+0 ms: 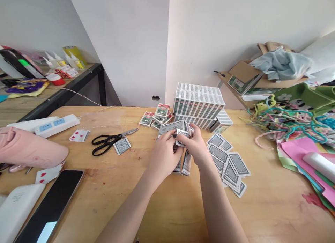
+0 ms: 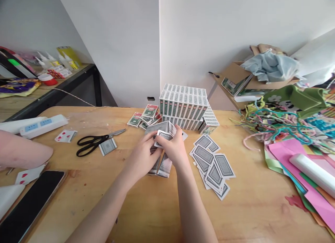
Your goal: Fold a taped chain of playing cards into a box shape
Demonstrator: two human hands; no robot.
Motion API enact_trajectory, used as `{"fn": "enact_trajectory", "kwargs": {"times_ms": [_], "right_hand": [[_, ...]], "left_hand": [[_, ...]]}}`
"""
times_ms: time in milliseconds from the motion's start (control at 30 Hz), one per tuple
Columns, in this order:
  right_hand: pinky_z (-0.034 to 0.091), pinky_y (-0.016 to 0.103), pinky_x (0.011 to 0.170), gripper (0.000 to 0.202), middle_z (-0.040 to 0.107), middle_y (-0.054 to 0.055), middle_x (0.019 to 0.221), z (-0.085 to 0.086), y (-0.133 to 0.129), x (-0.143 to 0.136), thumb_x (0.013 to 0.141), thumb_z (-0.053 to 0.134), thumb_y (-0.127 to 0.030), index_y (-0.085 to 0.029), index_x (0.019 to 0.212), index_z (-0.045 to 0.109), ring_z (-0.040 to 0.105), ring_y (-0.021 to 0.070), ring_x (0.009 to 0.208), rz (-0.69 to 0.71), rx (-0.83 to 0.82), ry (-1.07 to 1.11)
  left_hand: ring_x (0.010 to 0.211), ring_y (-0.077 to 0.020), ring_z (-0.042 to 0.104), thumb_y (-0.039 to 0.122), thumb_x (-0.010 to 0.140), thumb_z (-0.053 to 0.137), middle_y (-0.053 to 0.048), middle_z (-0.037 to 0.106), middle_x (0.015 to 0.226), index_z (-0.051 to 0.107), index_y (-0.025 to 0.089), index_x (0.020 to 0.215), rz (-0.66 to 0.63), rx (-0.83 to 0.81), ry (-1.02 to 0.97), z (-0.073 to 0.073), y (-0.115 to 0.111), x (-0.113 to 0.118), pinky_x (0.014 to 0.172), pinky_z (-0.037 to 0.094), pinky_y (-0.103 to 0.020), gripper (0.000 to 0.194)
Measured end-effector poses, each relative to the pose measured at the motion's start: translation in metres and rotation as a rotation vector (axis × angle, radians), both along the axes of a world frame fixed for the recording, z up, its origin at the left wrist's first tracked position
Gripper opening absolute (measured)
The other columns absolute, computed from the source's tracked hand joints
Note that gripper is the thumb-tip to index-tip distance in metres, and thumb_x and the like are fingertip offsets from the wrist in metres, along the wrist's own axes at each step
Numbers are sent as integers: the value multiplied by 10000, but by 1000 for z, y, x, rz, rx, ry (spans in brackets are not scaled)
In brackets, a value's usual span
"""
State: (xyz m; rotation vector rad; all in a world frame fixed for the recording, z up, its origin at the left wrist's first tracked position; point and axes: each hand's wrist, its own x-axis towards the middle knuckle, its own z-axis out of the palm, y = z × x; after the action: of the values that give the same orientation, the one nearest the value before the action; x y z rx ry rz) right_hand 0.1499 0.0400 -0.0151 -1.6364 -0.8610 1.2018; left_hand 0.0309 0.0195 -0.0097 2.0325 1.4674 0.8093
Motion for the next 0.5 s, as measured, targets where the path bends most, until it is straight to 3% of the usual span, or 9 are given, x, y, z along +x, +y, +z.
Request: {"fn": "enact_trajectory", "kwargs": {"times_ms": [200,333,433,500], "right_hand": [[514,272,630,910,632,67,1047,8,-3,4,602,747,-301,-218,1385,290,645,206,831,80,-18,176],[492,242,590,833,636,69,1054,9,-5,7,649,766,-381,-221,1347,341,637,177,797,174,-11,270],[479,230,576,775,638,74,1054,7,-4,8,681,752,-416,-211,1324,372,629,158,772,190,1,281],[475,227,570,774,637,74,1049,6,-3,9,687,748,-418,-202,1327,371,622,146,745,193,0,270]], "left_hand": [[1281,-255,436,157,787,527,-92,496,1359,659,161,968,-64,-33,-211,-4,5,-3,1086,357,-407,224],[1301,-253,419,102,719,510,-36,456,1409,680,185,832,-141,-239,-478,1,9,-13,1074,367,-382,220],[1296,-258,426,170,754,496,-34,460,1404,702,191,882,-135,-399,-712,4,12,-20,1027,411,-378,244],[1282,-264,439,239,784,520,-47,492,1372,717,186,856,-94,-431,-723,5,12,-23,1033,399,-389,216]]}}
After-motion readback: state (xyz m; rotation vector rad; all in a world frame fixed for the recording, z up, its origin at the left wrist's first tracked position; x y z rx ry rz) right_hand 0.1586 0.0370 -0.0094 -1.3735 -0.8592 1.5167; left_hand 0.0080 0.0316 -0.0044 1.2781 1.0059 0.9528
